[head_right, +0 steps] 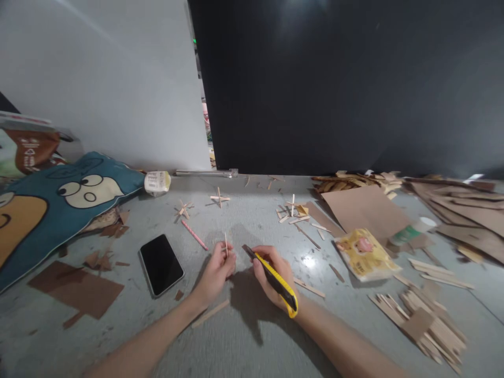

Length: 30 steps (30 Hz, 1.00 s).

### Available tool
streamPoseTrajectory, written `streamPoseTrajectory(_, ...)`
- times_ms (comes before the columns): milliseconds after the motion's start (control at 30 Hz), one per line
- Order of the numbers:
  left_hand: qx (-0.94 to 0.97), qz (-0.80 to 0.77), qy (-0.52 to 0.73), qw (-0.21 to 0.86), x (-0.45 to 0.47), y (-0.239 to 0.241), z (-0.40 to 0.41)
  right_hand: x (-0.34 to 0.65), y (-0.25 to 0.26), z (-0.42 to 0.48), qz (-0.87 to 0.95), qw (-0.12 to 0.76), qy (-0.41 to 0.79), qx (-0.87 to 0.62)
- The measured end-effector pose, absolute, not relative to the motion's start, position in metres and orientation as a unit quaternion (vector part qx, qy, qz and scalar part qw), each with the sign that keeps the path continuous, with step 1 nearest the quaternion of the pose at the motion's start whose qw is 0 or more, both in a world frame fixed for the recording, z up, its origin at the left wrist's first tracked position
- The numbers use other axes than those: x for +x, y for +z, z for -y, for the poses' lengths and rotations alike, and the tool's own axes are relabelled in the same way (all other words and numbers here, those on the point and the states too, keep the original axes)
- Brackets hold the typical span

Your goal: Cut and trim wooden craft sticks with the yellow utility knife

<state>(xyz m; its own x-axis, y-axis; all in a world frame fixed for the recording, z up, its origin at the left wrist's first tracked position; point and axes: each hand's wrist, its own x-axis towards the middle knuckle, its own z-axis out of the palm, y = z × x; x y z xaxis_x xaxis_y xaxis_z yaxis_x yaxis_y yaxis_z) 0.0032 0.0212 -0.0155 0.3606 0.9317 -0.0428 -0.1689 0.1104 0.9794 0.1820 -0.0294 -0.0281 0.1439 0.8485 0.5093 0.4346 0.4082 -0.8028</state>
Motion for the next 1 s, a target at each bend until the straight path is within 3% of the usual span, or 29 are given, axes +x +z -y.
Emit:
streamPoseTrajectory(167,0.528,-0.359,0.373,0.673,0.004,-0.013,-0.020,0.181,-0.019,0.031,0.673,0.546,0.158,-0.473)
streamPoseTrajectory(733,0.470,-0.338,0.366,0.729,-0.003,-0.017,-0.025,0.178,-0.015,0.030,0.680,0.535,0.164,-0.473)
streamPoseTrajectory(1000,0.533,-0.314,0.377,0.689,-0.001,-0.017,-0.026,0.174,-0.013,0.030,0.691,0.549,0.160,-0.442)
